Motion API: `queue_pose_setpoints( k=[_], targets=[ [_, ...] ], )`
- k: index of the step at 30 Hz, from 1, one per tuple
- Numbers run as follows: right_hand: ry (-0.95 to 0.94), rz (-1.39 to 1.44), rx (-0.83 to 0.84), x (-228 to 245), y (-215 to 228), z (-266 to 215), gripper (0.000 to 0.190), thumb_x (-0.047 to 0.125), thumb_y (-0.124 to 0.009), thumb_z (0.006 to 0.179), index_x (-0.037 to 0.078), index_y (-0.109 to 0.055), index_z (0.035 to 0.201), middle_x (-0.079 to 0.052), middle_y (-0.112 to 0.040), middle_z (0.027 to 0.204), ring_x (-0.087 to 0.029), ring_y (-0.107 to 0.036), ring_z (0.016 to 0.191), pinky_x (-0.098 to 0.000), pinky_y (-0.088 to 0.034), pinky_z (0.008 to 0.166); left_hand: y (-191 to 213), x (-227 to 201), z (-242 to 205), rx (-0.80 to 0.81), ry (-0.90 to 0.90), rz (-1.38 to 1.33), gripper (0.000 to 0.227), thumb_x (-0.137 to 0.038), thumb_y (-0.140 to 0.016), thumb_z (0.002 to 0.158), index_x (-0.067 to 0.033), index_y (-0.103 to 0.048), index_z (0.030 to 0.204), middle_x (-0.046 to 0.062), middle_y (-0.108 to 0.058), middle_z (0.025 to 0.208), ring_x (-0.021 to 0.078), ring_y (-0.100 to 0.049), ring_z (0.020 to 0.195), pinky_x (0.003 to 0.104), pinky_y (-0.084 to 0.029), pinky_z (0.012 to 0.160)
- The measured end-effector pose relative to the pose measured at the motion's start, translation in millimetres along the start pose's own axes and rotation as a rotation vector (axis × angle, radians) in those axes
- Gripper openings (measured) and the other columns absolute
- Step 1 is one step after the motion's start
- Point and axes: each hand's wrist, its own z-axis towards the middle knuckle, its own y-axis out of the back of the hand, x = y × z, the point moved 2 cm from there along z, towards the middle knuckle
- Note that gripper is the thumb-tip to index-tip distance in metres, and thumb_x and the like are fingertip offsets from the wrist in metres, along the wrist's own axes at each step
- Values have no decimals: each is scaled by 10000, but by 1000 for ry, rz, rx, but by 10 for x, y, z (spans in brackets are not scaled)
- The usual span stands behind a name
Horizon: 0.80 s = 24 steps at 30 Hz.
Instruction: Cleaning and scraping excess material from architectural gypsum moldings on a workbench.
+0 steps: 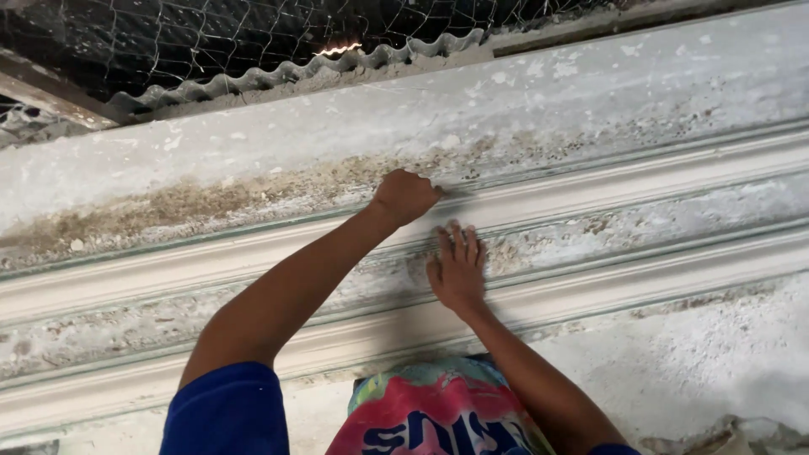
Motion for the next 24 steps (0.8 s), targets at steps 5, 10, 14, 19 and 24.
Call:
queue_pose_setpoints(
  k=[5,10,14,19,24],
  targets=[
    [85,267,202,-292,-6,-79,710,290,-569,902,199,-388,1583,-130,-185,1700,-443,-126,1538,-659,-135,1175,177,12,287,33,117,35,141,-270,-633,965,-226,-766,953,68,-758,804,308,-751,752,492,-586,639],
    [202,270,313,-1072,116,7,789,333,-617,867,287,-348,1606,-102,-139,1708,-454,-128,1531,-690,-207,1139,339,-24,624,149,225,81,164,-190,-641,966,-183,-773,869,68,-763,775,306,-758,766,480,-587,626],
    [159,54,87,-1829,259,165,620,379,-460,1013,251,-343,1608,-123,-184,1689,-428,-125,1520,-615,-131,1154,310,-21,804,189,308,67,143,-141,-689,897,-184,-767,785,54,-737,712,291,-738,691,478,-561,569],
    [87,19,149,-2032,262,127,617,468,-371,1056,262,-304,1634,-124,-137,1714,-464,10,1554,-673,62,1156,395,-29,740,233,337,34,140,-102,-691,875,-181,-772,793,57,-748,738,309,-748,735,490,-567,594],
    [30,-12,249,-2046,274,152,672,474,-412,1007,306,-264,1640,-82,-108,1730,-453,6,1561,-705,-14,1175,316,89,478,238,275,-27,161,-287,-670,933,-219,-785,1025,56,-784,927,315,-761,856,493,-598,677]
  ],
)
